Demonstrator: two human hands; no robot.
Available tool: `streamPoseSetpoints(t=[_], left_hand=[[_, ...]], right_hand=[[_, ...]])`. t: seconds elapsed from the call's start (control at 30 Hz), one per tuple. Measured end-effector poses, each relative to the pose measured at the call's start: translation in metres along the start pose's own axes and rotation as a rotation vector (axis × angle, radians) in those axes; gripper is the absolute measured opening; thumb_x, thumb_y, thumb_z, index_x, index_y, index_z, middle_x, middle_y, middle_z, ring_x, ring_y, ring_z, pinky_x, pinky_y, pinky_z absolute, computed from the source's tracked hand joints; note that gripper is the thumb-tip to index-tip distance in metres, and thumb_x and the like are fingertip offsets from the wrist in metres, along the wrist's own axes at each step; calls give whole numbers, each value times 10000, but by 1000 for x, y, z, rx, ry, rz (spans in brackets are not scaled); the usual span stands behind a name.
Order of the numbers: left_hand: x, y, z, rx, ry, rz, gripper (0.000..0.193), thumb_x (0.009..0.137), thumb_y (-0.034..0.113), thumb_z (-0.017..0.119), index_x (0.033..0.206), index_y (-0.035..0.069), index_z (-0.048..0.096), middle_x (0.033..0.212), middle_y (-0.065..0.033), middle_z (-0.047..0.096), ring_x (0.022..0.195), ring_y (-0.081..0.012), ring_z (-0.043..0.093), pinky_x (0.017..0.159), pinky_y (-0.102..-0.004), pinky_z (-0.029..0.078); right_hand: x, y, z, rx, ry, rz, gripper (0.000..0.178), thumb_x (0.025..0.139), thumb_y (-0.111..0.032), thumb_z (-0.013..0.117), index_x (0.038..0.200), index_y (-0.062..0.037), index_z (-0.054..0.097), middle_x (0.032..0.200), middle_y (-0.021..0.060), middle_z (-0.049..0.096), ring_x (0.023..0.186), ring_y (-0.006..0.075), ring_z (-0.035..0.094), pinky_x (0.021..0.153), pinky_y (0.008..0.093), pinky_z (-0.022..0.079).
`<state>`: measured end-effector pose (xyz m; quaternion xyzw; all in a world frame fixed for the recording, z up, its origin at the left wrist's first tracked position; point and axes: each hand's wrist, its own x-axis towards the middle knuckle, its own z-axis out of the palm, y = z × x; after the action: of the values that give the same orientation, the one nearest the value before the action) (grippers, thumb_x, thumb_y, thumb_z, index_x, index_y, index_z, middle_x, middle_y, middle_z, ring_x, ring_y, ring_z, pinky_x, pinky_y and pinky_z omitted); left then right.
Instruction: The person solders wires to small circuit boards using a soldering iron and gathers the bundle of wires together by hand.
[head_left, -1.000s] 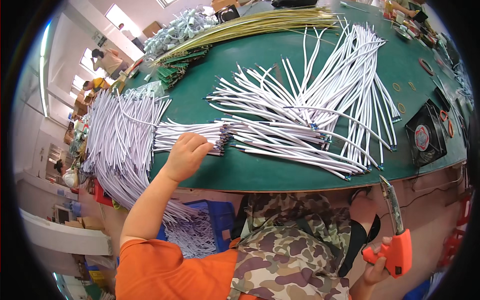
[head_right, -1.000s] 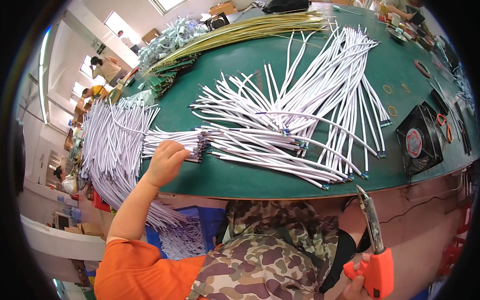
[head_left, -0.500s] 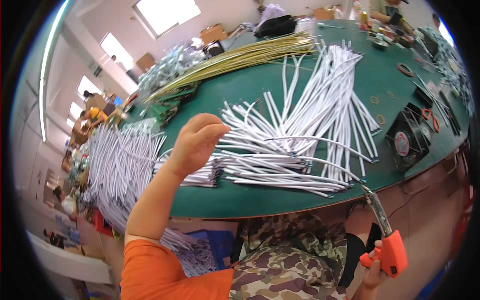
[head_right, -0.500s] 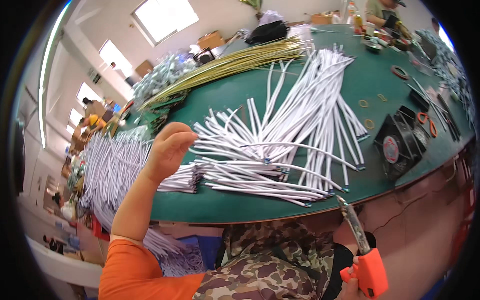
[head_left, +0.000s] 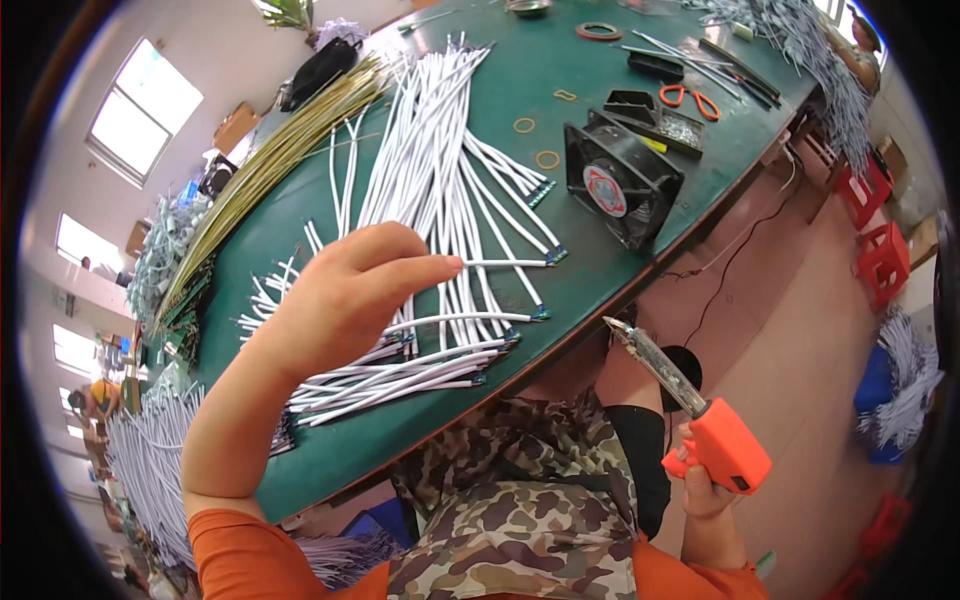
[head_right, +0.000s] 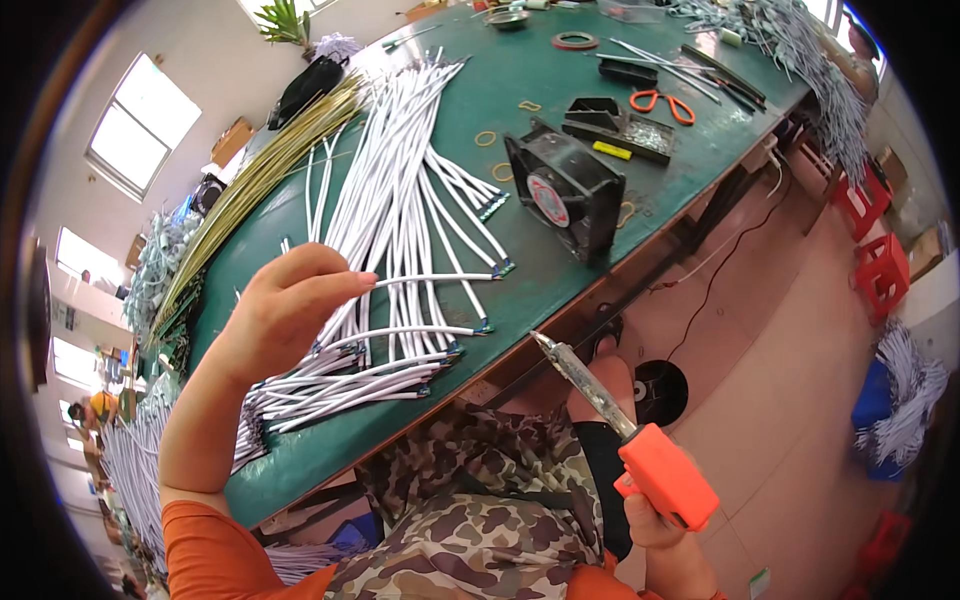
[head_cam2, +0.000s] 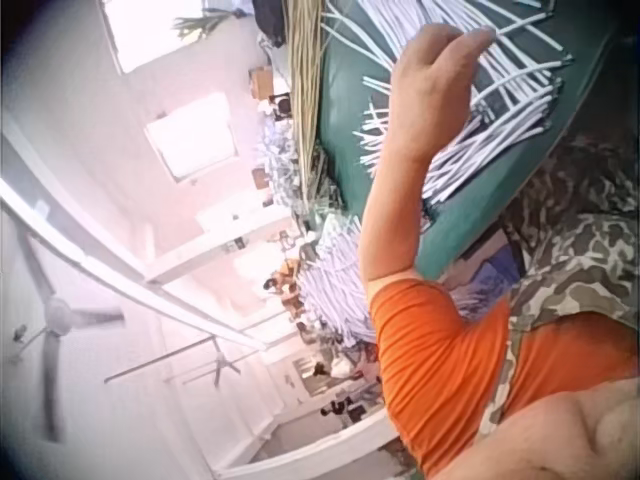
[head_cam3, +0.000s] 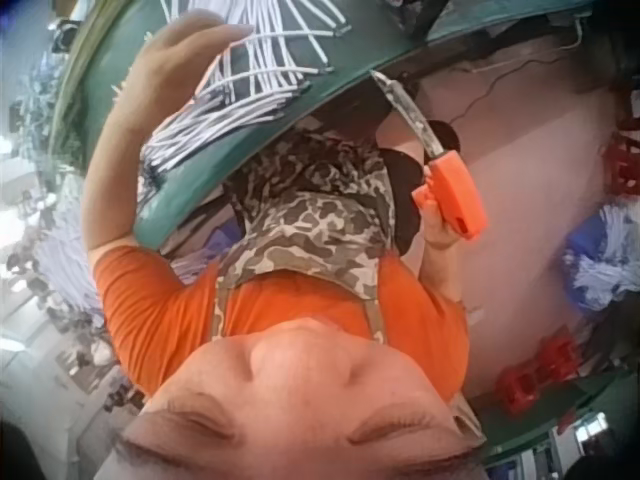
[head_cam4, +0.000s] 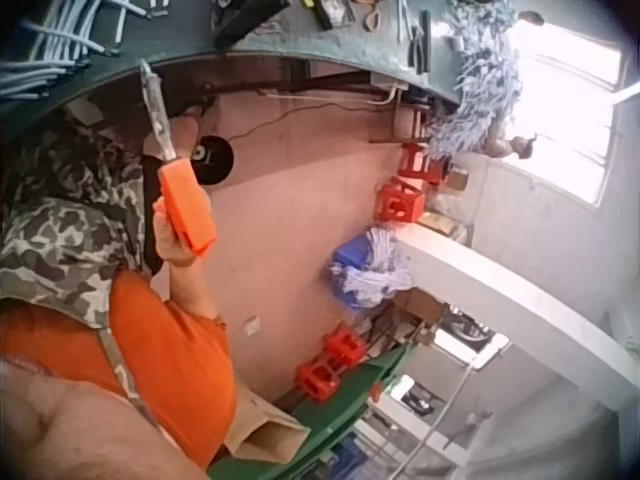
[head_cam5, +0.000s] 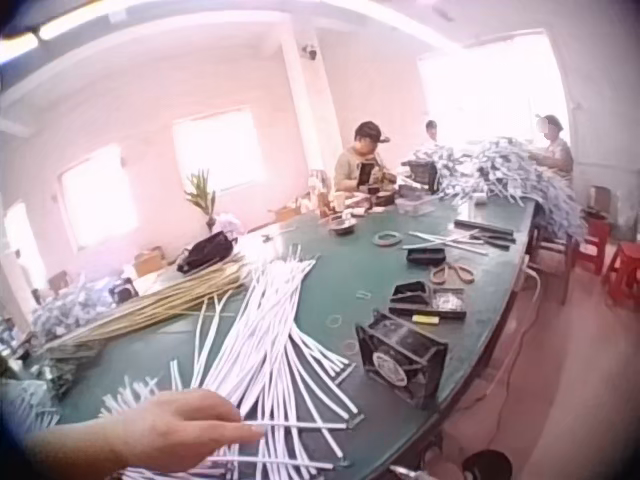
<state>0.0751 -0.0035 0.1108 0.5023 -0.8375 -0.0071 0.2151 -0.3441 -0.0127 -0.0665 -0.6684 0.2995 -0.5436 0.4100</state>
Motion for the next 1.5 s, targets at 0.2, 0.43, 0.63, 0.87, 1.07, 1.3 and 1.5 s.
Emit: streamPoseSetpoints(t=[0.2, 0.43, 0.63, 0.87, 1.07, 1.3, 1.5], left_hand=[[41, -1, 44, -147, -129, -34, 354, 905, -52, 675, 1243, 54, 662, 984, -130, 632, 864, -329, 648, 764, -398, 543], [62, -22, 78, -274, -215, -142, 288, 930, 9, 692, 1217, 24, 668, 971, -120, 659, 882, -307, 670, 767, -383, 545], [74, -30, 98, -373, -211, -340, 252, 934, 5, 676, 1184, 39, 682, 940, -110, 650, 844, -311, 658, 755, -390, 545], [75, -44, 106, -277, -184, -102, 241, 884, -13, 721, 1115, 41, 677, 953, -125, 629, 846, -327, 651, 736, -399, 534], [75, -53, 107, -229, -168, -19, 241, 863, -31, 717, 1094, 35, 708, 971, -117, 650, 864, -309, 658, 737, -397, 539], [75, -52, 118, -190, -190, 10, 316, 779, 29, 689, 1094, 34, 723, 992, -109, 642, 921, -309, 650, 805, -403, 543], [74, -53, 122, -174, -205, 10, 339, 758, 39, 691, 1095, 31, 725, 986, -110, 628, 914, -305, 636, 800, -399, 542]], right_hand=[[4, 12, -8, 52, 7, 66, 245, 942, -283, 734, 891, -46, 696, 765, 60, 689, 662, 229, 652, 606, 351, 521], [9, 31, -13, -26, -8, 67, 228, 927, -269, 743, 871, -52, 703, 754, 64, 693, 670, 271, 675, 607, 371, 530], [30, 40, -6, -40, -74, 108, 185, 896, -221, 754, 878, -43, 708, 798, 70, 709, 714, 294, 693, 636, 384, 546], [55, 48, 6, 42, -79, 155, 172, 895, -212, 752, 887, -45, 710, 822, 74, 713, 746, 301, 698, 661, 391, 556], [63, 51, 12, 3, -132, 163, 199, 905, -235, 746, 890, -41, 707, 838, 79, 704, 733, 305, 688, 652, 392, 551], [66, 65, 15, -75, -185, 71, 287, 922, -280, 725, 1031, -16, 697, 880, 106, 698, 741, 328, 678, 666, 396, 558], [65, 81, 7, -141, -313, -48, 448, 919, -267, 731, 1255, 10, 629, 1123, 146, 672, 809, 345, 705, 714, 425, 585]])
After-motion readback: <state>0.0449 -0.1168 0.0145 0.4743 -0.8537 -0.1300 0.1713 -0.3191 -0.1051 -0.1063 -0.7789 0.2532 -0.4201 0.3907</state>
